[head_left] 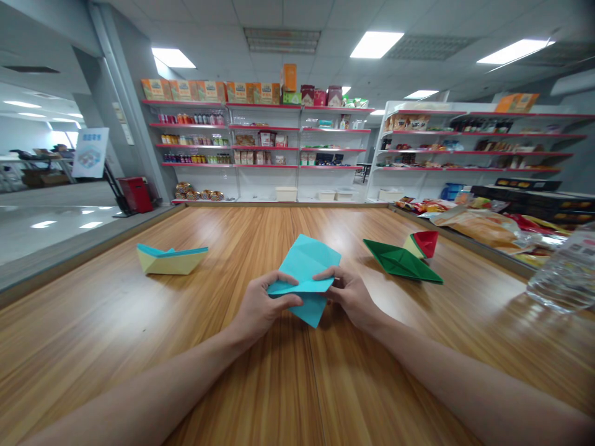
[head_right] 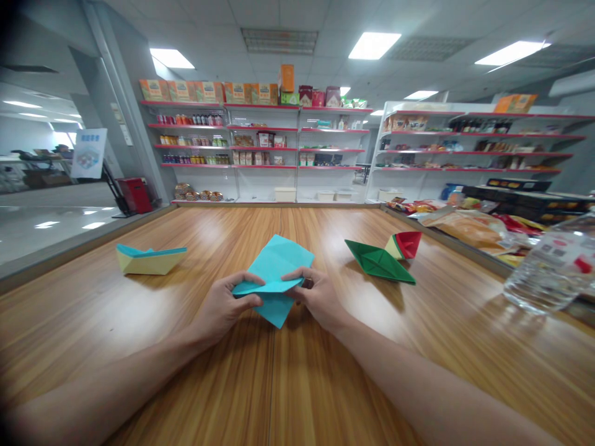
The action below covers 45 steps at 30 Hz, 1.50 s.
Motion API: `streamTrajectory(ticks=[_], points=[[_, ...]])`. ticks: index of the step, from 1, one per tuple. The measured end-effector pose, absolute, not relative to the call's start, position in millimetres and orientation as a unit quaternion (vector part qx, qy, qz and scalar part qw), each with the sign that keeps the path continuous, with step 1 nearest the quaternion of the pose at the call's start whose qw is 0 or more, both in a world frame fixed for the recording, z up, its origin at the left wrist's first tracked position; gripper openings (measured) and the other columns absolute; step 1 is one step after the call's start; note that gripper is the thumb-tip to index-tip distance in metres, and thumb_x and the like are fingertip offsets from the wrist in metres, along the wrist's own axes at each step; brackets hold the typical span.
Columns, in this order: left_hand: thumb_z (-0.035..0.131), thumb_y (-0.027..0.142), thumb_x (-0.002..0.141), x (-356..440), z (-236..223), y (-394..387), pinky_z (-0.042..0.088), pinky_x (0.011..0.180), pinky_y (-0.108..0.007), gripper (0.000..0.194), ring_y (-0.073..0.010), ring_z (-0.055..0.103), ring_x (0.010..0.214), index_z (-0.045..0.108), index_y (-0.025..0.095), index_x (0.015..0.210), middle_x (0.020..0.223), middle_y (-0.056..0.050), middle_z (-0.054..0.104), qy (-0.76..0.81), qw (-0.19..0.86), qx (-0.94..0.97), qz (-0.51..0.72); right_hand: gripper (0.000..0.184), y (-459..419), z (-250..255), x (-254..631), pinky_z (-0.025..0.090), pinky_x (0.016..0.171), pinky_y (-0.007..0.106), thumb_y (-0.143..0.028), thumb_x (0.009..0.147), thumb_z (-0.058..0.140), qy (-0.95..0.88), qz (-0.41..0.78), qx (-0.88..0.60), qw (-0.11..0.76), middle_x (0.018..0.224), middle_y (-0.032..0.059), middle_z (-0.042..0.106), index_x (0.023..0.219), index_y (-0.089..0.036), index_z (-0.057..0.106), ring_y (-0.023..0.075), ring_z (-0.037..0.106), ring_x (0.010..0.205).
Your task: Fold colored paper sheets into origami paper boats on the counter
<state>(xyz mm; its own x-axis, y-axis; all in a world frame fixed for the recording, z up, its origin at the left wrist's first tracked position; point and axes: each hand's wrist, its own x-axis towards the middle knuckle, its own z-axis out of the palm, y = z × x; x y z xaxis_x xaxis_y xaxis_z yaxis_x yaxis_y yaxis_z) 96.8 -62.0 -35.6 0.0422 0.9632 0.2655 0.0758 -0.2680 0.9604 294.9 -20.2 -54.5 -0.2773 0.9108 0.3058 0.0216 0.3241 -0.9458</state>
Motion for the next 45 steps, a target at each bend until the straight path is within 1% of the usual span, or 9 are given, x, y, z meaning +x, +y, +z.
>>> streamTrajectory(ticks=[4, 13, 17, 25, 28, 32, 34, 38, 45], points=[[0.074, 0.035, 0.064, 98, -35, -61, 0.037, 0.055, -0.021, 0.022, -0.0125, 0.048, 0.057, 0.068, 0.014, 0.069, 0.060, 0.000, 0.057, 0.449, 0.398, 0.596, 0.533, 0.026, -20, -54, 295, 0.035, 0.045, 0.022, -0.038, 0.067, 0.073, -0.653, 0.458, -0.367, 0.478, 0.055, -0.0030, 0.054, 0.082, -0.017, 0.070, 0.0099, 0.048, 0.049], [0.070, 0.038, 0.071, 97, -38, -61, 0.032, 0.050, -0.021, 0.029, -0.0106, 0.043, 0.051, 0.063, 0.014, 0.055, 0.051, 0.002, 0.050, 0.431, 0.393, 0.609, 0.537, 0.032, -19, -55, 294, 0.029, 0.046, 0.023, -0.044, 0.068, 0.072, -0.650, 0.458, -0.377, 0.476, 0.052, -0.0027, 0.049, 0.061, -0.015, 0.061, 0.0095, 0.042, 0.049], [0.066, 0.038, 0.075, 99, -39, -62, 0.038, 0.053, -0.023, 0.027, -0.0137, 0.050, 0.055, 0.073, 0.014, 0.067, 0.058, -0.002, 0.060, 0.415, 0.433, 0.603, 0.526, 0.037, -19, -55, 293, 0.025, 0.045, 0.024, -0.046, 0.070, 0.070, -0.646, 0.452, -0.392, 0.474, 0.049, -0.0032, 0.044, 0.054, -0.015, 0.055, 0.0092, 0.038, 0.047], [0.062, 0.035, 0.080, 101, -40, -62, 0.046, 0.058, -0.025, 0.027, -0.0165, 0.058, 0.064, 0.074, 0.015, 0.093, 0.076, -0.005, 0.068, 0.362, 0.502, 0.594, 0.513, 0.035, -19, -55, 291, 0.031, 0.047, 0.025, -0.044, 0.068, 0.072, -0.607, 0.466, -0.406, 0.499, 0.053, -0.0005, 0.053, 0.056, -0.014, 0.059, 0.0108, 0.044, 0.049], [0.064, 0.033, 0.079, 101, -40, -62, 0.050, 0.064, -0.027, 0.044, -0.0167, 0.061, 0.070, 0.060, 0.020, 0.121, 0.092, -0.006, 0.069, 0.323, 0.555, 0.564, 0.519, 0.034, -20, -54, 289, 0.032, 0.047, 0.025, -0.043, 0.066, 0.074, -0.588, 0.477, -0.401, 0.516, 0.053, 0.0004, 0.056, 0.055, -0.013, 0.061, 0.0111, 0.046, 0.049], [0.069, 0.032, 0.076, 101, -41, -62, 0.052, 0.061, -0.026, 0.072, -0.0137, 0.061, 0.062, 0.038, 0.021, 0.139, 0.085, -0.006, 0.070, 0.302, 0.599, 0.519, 0.529, 0.031, -20, -55, 288, 0.038, 0.050, 0.026, -0.042, 0.065, 0.075, -0.561, 0.509, -0.392, 0.522, 0.061, 0.0032, 0.063, 0.061, -0.013, 0.065, 0.0131, 0.052, 0.053], [0.071, 0.033, 0.074, 100, -43, -60, 0.053, 0.061, -0.028, 0.068, -0.0156, 0.064, 0.065, 0.046, 0.016, 0.134, 0.086, -0.008, 0.070, 0.316, 0.603, 0.505, 0.532, 0.031, -18, -56, 289, 0.041, 0.053, 0.027, -0.041, 0.065, 0.076, -0.554, 0.509, -0.393, 0.529, 0.064, 0.0045, 0.065, 0.063, -0.012, 0.066, 0.0139, 0.054, 0.055], [0.066, 0.040, 0.077, 99, -47, -56, 0.056, 0.062, -0.032, 0.042, -0.0222, 0.067, 0.072, 0.067, 0.007, 0.103, 0.086, -0.012, 0.070, 0.353, 0.610, 0.484, 0.519, 0.029, -12, -59, 290, 0.044, 0.057, 0.027, -0.040, 0.063, 0.077, -0.515, 0.507, -0.389, 0.571, 0.067, 0.0048, 0.067, 0.063, -0.013, 0.067, 0.0144, 0.056, 0.058], [0.067, 0.040, 0.076, 97, -50, -54, 0.054, 0.054, -0.029, 0.033, -0.0225, 0.067, 0.069, 0.069, 0.008, 0.085, 0.076, -0.010, 0.070, 0.339, 0.618, 0.474, 0.528, 0.028, -13, -59, 289, 0.047, 0.062, 0.030, -0.039, 0.062, 0.078, -0.506, 0.518, -0.384, 0.573, 0.072, 0.0064, 0.069, 0.066, -0.013, 0.068, 0.0171, 0.060, 0.062]])
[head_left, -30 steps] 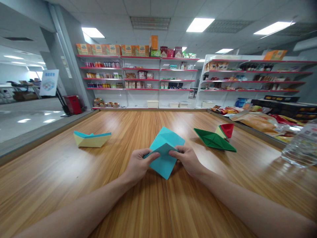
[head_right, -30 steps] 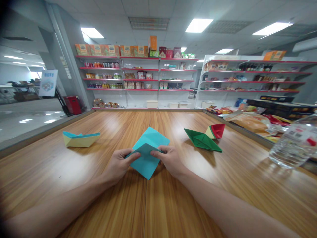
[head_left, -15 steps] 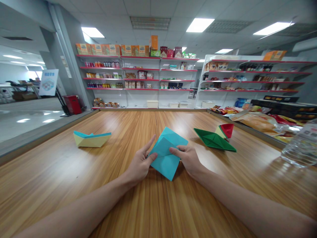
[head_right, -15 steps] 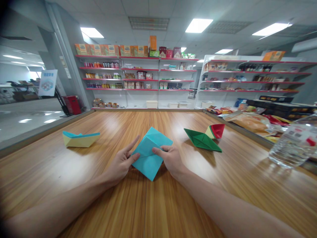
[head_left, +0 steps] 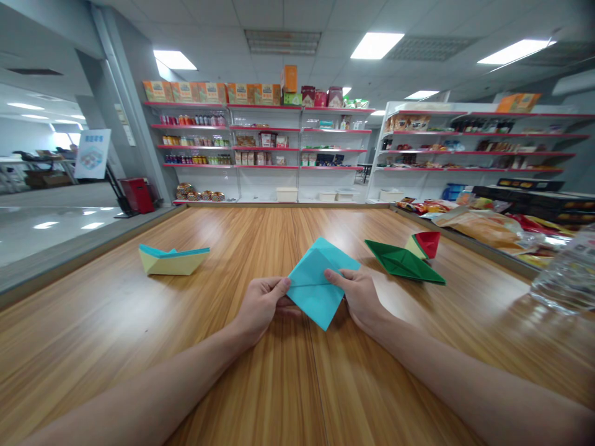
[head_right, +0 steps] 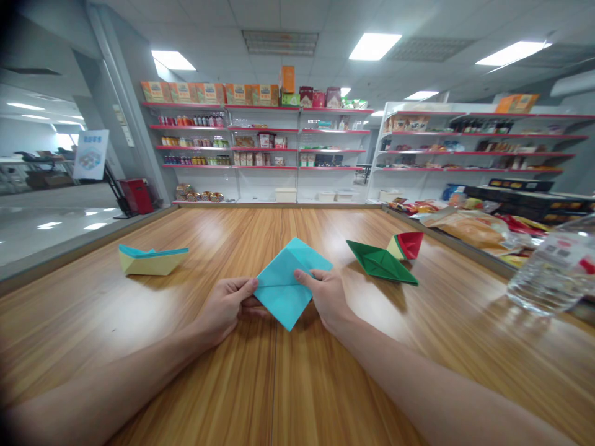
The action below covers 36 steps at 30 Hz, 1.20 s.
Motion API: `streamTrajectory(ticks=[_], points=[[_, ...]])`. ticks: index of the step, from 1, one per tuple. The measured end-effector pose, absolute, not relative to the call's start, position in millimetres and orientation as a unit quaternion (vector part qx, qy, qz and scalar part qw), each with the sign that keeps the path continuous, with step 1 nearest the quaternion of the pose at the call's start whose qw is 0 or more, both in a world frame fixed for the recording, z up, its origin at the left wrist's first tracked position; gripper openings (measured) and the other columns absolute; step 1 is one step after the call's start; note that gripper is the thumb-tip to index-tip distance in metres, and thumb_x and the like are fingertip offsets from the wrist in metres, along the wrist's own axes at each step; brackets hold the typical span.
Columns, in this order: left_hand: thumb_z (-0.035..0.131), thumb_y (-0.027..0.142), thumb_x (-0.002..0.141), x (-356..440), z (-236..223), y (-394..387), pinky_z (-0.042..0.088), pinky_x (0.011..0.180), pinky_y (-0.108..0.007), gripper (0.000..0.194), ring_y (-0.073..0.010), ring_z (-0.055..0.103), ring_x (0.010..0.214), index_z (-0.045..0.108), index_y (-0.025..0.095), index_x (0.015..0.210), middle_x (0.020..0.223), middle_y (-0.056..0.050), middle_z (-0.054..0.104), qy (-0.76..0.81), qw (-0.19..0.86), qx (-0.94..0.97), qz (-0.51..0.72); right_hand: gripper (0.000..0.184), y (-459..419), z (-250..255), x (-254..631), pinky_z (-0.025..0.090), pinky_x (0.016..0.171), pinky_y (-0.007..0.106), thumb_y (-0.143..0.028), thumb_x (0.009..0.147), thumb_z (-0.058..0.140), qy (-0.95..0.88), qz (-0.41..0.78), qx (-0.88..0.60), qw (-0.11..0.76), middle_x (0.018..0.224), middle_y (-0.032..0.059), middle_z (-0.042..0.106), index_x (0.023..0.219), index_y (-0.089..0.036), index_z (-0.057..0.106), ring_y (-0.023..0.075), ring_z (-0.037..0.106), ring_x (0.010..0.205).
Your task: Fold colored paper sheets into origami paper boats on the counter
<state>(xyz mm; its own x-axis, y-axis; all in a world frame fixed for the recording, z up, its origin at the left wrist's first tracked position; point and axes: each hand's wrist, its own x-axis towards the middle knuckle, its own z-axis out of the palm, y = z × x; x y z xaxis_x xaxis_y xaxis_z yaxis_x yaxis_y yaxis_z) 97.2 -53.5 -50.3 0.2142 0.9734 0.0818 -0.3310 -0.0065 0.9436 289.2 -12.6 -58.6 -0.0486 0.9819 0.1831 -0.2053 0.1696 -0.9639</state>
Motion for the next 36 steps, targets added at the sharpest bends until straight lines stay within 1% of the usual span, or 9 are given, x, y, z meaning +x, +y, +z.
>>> streamTrajectory(ticks=[7, 14, 17, 20, 22, 24, 28, 33, 36], points=[[0.065, 0.041, 0.075, 95, -48, -56, 0.053, 0.057, -0.033, 0.032, -0.0206, 0.063, 0.062, 0.068, 0.009, 0.076, 0.068, -0.009, 0.067, 0.327, 0.634, 0.483, 0.508, 0.032, -14, -60, 291, 0.045, 0.054, 0.028, -0.043, 0.065, 0.075, -0.542, 0.491, -0.397, 0.555, 0.068, 0.0057, 0.066, 0.069, -0.013, 0.067, 0.0168, 0.058, 0.059], [0.061, 0.052, 0.075, 98, -54, -52, 0.037, 0.047, -0.022, 0.044, -0.0126, 0.050, 0.050, 0.063, 0.011, 0.061, 0.056, -0.003, 0.057, 0.406, 0.537, 0.576, 0.464, 0.034, -21, -60, 292, 0.035, 0.043, 0.023, -0.044, 0.070, 0.071, -0.659, 0.439, -0.403, 0.459, 0.052, -0.0010, 0.054, 0.055, -0.015, 0.059, 0.0103, 0.047, 0.047], [0.058, 0.054, 0.076, 99, -57, -51, 0.027, 0.041, -0.021, 0.049, -0.0083, 0.038, 0.042, 0.054, 0.013, 0.050, 0.047, 0.002, 0.044, 0.428, 0.490, 0.594, 0.473, 0.027, -27, -55, 288, 0.045, 0.052, 0.024, -0.039, 0.068, 0.073, -0.654, 0.413, -0.404, 0.488, 0.071, 0.0016, 0.063, 0.082, -0.017, 0.066, 0.0147, 0.057, 0.062], [0.056, 0.055, 0.077, 100, -57, -51, 0.027, 0.042, -0.021, 0.049, -0.0079, 0.035, 0.043, 0.051, 0.013, 0.051, 0.049, 0.002, 0.041, 0.440, 0.459, 0.586, 0.502, 0.068, -30, -52, 281, 0.053, 0.069, 0.033, -0.034, 0.060, 0.079, -0.593, 0.421, -0.408, 0.552, 0.105, 0.0067, 0.063, 0.122, -0.023, 0.051, 0.0216, 0.063, 0.086], [0.055, 0.055, 0.078, 101, -57, -52, 0.027, 0.043, -0.021, 0.049, -0.0081, 0.036, 0.045, 0.052, 0.013, 0.053, 0.051, 0.002, 0.041, 0.446, 0.446, 0.580, 0.516, 0.082, -32, -51, 278, 0.054, 0.075, 0.038, -0.032, 0.056, 0.082, -0.560, 0.460, -0.410, 0.554, 0.113, 0.0098, 0.062, 0.129, -0.023, 0.045, 0.0248, 0.064, 0.091], [0.054, 0.054, 0.079, 101, -57, -52, 0.025, 0.042, -0.020, 0.049, -0.0076, 0.034, 0.045, 0.049, 0.014, 0.052, 0.050, 0.003, 0.038, 0.443, 0.435, 0.589, 0.518, 0.075, -33, -51, 275, 0.054, 0.078, 0.041, -0.031, 0.055, 0.083, -0.550, 0.520, -0.391, 0.524, 0.109, 0.0117, 0.065, 0.123, -0.019, 0.052, 0.0271, 0.065, 0.092], [0.055, 0.053, 0.079, 101, -58, -52, 0.026, 0.042, -0.020, 0.048, -0.0071, 0.033, 0.045, 0.047, 0.014, 0.052, 0.051, 0.003, 0.038, 0.417, 0.447, 0.605, 0.510, 0.044, -39, -48, 274, 0.053, 0.083, 0.043, -0.030, 0.060, 0.081, -0.519, 0.626, -0.325, 0.484, 0.099, 0.0112, 0.071, 0.100, -0.015, 0.067, 0.0278, 0.067, 0.091], [0.059, 0.053, 0.077, 101, -57, -52, 0.036, 0.048, -0.022, 0.044, -0.0109, 0.046, 0.052, 0.060, 0.011, 0.065, 0.059, -0.001, 0.053, 0.389, 0.509, 0.595, 0.486, 0.035, -43, -45, 275, 0.055, 0.079, 0.040, -0.029, 0.062, 0.080, -0.481, 0.647, -0.319, 0.498, 0.091, 0.0089, 0.073, 0.092, -0.014, 0.070, 0.0254, 0.069, 0.082], [0.060, 0.054, 0.075, 102, -55, -54, 0.033, 0.046, -0.021, 0.045, -0.0095, 0.042, 0.049, 0.057, 0.012, 0.060, 0.054, 0.000, 0.049, 0.383, 0.519, 0.597, 0.477, 0.031, -41, -45, 276, 0.056, 0.074, 0.040, -0.036, 0.068, 0.076, -0.454, 0.658, -0.330, 0.502, 0.087, 0.0102, 0.073, 0.087, -0.013, 0.070, 0.0253, 0.069, 0.077]])
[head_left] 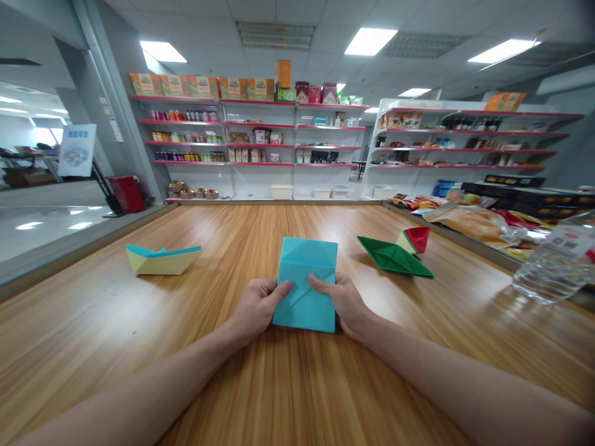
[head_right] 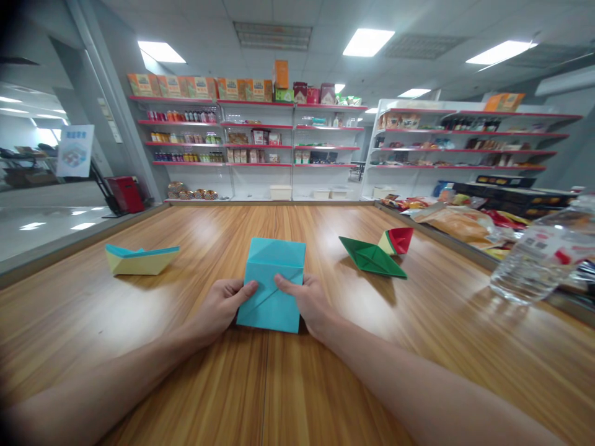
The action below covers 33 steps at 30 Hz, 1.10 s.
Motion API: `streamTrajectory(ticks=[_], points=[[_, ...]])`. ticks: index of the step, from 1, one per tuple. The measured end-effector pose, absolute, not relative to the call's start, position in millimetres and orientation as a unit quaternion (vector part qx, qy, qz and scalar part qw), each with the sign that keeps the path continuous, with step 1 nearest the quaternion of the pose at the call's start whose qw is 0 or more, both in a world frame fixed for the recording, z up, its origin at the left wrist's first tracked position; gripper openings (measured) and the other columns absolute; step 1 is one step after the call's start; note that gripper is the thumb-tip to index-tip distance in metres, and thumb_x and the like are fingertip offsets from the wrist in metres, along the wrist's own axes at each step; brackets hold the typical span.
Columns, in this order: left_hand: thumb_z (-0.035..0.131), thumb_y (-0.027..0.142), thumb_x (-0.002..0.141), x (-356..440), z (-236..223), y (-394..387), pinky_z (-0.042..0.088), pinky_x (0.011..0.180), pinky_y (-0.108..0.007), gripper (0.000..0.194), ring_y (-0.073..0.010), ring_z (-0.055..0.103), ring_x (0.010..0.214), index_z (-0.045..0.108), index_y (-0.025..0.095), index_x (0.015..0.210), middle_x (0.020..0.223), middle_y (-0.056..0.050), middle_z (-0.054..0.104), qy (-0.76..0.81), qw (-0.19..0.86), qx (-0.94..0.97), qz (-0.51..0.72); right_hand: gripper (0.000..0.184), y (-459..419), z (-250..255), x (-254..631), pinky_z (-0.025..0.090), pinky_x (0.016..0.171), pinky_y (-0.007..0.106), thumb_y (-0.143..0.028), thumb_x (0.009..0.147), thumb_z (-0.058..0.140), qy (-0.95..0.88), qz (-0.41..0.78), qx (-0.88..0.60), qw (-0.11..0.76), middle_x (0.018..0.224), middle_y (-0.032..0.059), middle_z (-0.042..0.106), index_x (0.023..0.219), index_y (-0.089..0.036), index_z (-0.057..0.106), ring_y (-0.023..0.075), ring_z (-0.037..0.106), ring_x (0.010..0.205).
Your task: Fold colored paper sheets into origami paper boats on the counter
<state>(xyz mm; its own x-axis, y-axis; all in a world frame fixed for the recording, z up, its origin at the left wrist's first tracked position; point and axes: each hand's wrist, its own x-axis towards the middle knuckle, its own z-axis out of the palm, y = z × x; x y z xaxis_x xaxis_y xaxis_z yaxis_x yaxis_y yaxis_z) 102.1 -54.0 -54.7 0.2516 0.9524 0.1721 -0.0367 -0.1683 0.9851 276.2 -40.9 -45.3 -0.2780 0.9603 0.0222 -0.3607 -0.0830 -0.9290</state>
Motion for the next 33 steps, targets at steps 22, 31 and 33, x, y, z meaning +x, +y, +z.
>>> streamTrajectory(ticks=[22, 31, 33], points=[[0.054, 0.054, 0.080, 100, -51, -61, 0.026, 0.030, -0.018, 0.055, -0.0083, 0.042, 0.028, 0.050, 0.014, 0.043, 0.034, -0.003, 0.049, 0.405, 0.530, 0.613, 0.423, 0.052, -34, -52, 283, 0.045, 0.043, 0.026, -0.064, 0.079, 0.049, -0.474, 0.658, -0.336, 0.478, 0.056, 0.0048, 0.064, 0.073, -0.015, 0.065, 0.0162, 0.059, 0.048], [0.058, 0.053, 0.078, 106, -47, -59, 0.045, 0.038, -0.023, 0.045, -0.0142, 0.057, 0.041, 0.059, 0.011, 0.061, 0.052, -0.005, 0.061, 0.364, 0.552, 0.556, 0.503, 0.048, -44, -48, 280, 0.035, 0.036, 0.018, -0.056, 0.077, 0.058, -0.648, 0.571, -0.326, 0.383, 0.050, 0.0034, 0.061, 0.063, -0.011, 0.063, 0.0096, 0.053, 0.039], [0.059, 0.053, 0.078, 106, -48, -60, 0.046, 0.040, -0.024, 0.045, -0.0141, 0.057, 0.042, 0.059, 0.011, 0.062, 0.052, -0.005, 0.061, 0.362, 0.548, 0.575, 0.488, 0.039, -49, -47, 277, 0.038, 0.037, 0.018, -0.052, 0.075, 0.063, -0.662, 0.556, -0.333, 0.376, 0.051, 0.0009, 0.061, 0.068, -0.013, 0.061, 0.0101, 0.054, 0.040]])
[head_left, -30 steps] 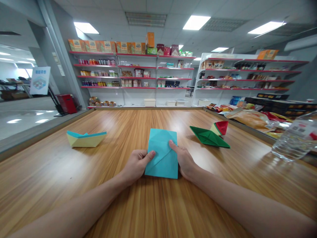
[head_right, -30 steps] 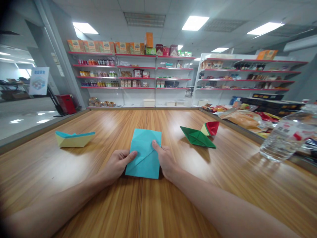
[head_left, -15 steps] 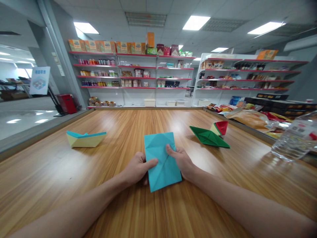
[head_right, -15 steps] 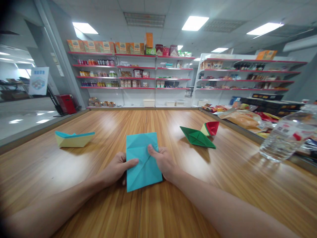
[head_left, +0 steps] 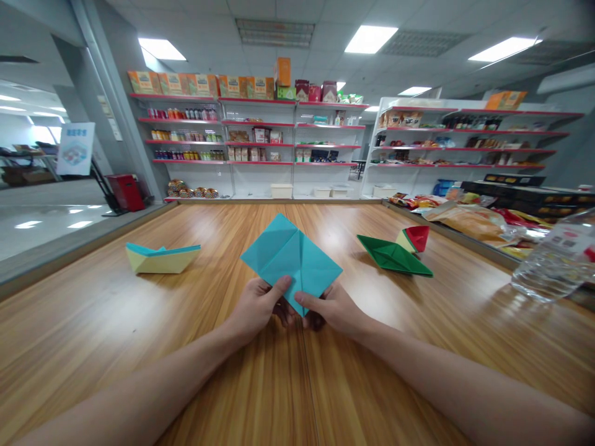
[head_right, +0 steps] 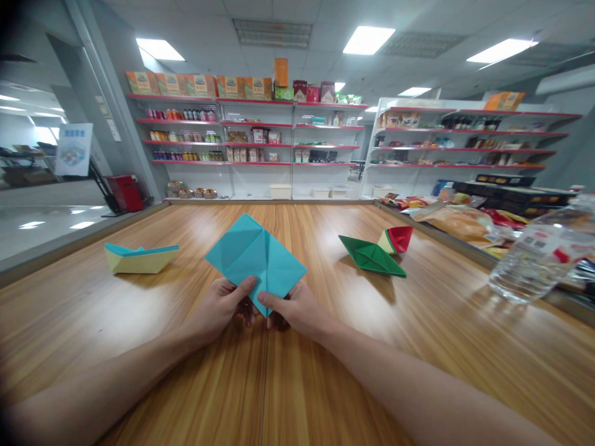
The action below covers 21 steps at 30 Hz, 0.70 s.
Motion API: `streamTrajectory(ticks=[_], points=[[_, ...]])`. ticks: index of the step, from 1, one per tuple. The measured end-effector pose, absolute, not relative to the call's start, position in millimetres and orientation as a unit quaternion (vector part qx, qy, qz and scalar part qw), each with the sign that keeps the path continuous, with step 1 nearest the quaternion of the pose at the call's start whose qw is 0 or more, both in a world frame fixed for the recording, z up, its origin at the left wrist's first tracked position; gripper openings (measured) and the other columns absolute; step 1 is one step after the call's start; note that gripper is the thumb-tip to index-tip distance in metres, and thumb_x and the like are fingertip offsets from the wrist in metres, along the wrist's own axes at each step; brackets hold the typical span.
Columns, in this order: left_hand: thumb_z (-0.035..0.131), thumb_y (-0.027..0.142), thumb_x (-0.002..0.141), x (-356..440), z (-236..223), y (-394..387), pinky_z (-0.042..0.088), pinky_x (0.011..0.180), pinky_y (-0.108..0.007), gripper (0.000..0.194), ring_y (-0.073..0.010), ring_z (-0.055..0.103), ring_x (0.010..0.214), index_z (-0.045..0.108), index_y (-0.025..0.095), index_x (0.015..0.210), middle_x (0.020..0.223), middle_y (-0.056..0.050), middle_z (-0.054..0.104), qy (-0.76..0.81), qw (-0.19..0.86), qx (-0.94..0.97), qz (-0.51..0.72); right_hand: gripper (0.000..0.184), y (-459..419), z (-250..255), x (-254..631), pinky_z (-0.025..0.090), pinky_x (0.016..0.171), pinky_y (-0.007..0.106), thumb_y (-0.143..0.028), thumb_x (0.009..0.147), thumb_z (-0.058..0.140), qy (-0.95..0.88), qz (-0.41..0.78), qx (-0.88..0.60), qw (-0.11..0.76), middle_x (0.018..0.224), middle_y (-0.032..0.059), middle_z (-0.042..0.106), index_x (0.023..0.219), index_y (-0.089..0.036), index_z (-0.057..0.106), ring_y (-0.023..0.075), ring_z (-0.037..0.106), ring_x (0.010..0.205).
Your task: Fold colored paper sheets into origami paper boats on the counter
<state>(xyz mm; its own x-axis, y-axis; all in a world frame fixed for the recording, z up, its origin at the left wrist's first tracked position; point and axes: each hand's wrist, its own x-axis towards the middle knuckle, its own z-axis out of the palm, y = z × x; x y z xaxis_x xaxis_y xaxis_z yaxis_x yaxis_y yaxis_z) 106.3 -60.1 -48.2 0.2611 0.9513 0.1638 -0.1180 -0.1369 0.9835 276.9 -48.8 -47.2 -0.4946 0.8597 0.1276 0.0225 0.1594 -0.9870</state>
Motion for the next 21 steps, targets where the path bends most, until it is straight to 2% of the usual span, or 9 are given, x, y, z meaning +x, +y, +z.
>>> streamTrajectory(ticks=[4, 7, 10, 12, 16, 21], points=[[0.061, 0.053, 0.076, 105, -52, -56, 0.036, 0.033, -0.018, 0.044, -0.0090, 0.049, 0.038, 0.056, 0.012, 0.060, 0.051, -0.001, 0.057, 0.400, 0.542, 0.531, 0.514, 0.031, -52, -46, 274, 0.038, 0.037, 0.018, -0.045, 0.077, 0.062, -0.682, 0.543, -0.340, 0.354, 0.052, -0.0004, 0.061, 0.076, -0.015, 0.061, 0.0100, 0.054, 0.040], [0.067, 0.049, 0.072, 103, -53, -52, 0.032, 0.031, -0.016, 0.039, -0.0071, 0.047, 0.040, 0.052, 0.014, 0.063, 0.052, 0.002, 0.053, 0.375, 0.577, 0.467, 0.555, 0.031, -51, -44, 275, 0.037, 0.039, 0.017, -0.040, 0.080, 0.058, -0.728, 0.520, -0.325, 0.305, 0.055, 0.0022, 0.063, 0.065, -0.013, 0.062, 0.0084, 0.053, 0.042], [0.070, 0.047, 0.070, 101, -52, -51, 0.024, 0.026, -0.014, 0.040, -0.0039, 0.032, 0.031, 0.047, 0.016, 0.060, 0.041, 0.009, 0.040, 0.364, 0.603, 0.450, 0.550, 0.029, -52, -41, 275, 0.038, 0.040, 0.018, -0.037, 0.079, 0.059, -0.732, 0.516, -0.330, 0.298, 0.056, 0.0029, 0.063, 0.062, -0.013, 0.062, 0.0083, 0.053, 0.043], [0.070, 0.047, 0.069, 100, -50, -52, 0.021, 0.025, -0.014, 0.041, -0.0030, 0.027, 0.028, 0.046, 0.017, 0.059, 0.037, 0.010, 0.036, 0.357, 0.622, 0.454, 0.528, 0.025, -54, -41, 274, 0.040, 0.041, 0.019, -0.036, 0.076, 0.062, -0.714, 0.526, -0.341, 0.313, 0.058, 0.0027, 0.064, 0.063, -0.014, 0.061, 0.0092, 0.054, 0.044], [0.068, 0.049, 0.071, 98, -51, -53, 0.019, 0.026, -0.016, 0.042, -0.0035, 0.027, 0.024, 0.046, 0.016, 0.056, 0.031, 0.008, 0.036, 0.342, 0.653, 0.483, 0.472, 0.023, -52, -45, 275, 0.041, 0.041, 0.021, -0.036, 0.067, 0.071, -0.653, 0.557, -0.373, 0.353, 0.057, 0.0001, 0.063, 0.070, -0.015, 0.062, 0.0105, 0.054, 0.045], [0.067, 0.048, 0.072, 94, -56, -54, 0.013, 0.029, -0.017, 0.044, -0.0025, 0.023, 0.022, 0.046, 0.016, 0.051, 0.026, 0.007, 0.034, 0.350, 0.641, 0.498, 0.467, 0.034, -43, -53, 279, 0.048, 0.056, 0.027, -0.035, 0.056, 0.081, -0.556, 0.579, -0.381, 0.459, 0.075, 0.0043, 0.067, 0.080, -0.015, 0.065, 0.0171, 0.060, 0.065]])
